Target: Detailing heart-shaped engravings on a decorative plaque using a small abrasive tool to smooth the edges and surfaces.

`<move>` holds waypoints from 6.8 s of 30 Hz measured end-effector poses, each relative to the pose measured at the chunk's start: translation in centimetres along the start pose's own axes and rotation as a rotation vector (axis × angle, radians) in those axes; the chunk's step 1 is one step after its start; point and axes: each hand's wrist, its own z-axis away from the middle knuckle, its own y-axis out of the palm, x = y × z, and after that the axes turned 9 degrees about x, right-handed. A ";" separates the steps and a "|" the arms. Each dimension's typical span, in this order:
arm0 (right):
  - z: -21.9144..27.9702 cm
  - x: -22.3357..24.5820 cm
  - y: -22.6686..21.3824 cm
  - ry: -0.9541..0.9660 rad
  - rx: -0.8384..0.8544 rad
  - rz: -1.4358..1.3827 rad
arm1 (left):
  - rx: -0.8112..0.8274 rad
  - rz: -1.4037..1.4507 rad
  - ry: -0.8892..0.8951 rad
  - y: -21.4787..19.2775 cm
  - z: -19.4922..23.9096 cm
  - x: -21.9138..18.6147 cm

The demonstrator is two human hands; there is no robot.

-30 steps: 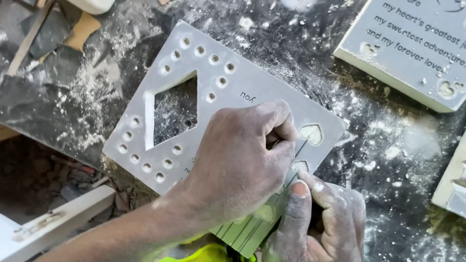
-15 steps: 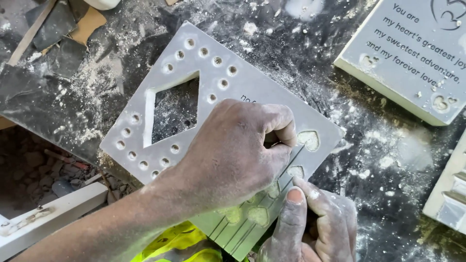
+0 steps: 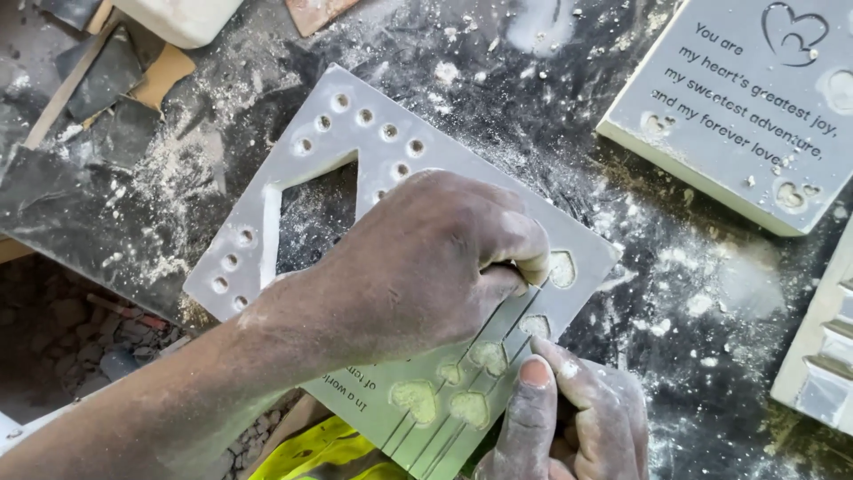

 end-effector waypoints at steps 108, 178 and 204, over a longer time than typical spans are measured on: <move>-0.9 3.9 -0.2 0.301 -0.039 0.257 | -0.073 0.552 -0.082 -3.5 0.0 -1.3; -5.2 5.7 1.4 0.793 -0.162 0.036 | -0.047 -0.136 0.223 -3.0 -1.9 4.3; -6.7 6.2 2.3 0.658 -0.159 0.127 | -0.044 -0.185 0.216 -3.0 -1.5 4.4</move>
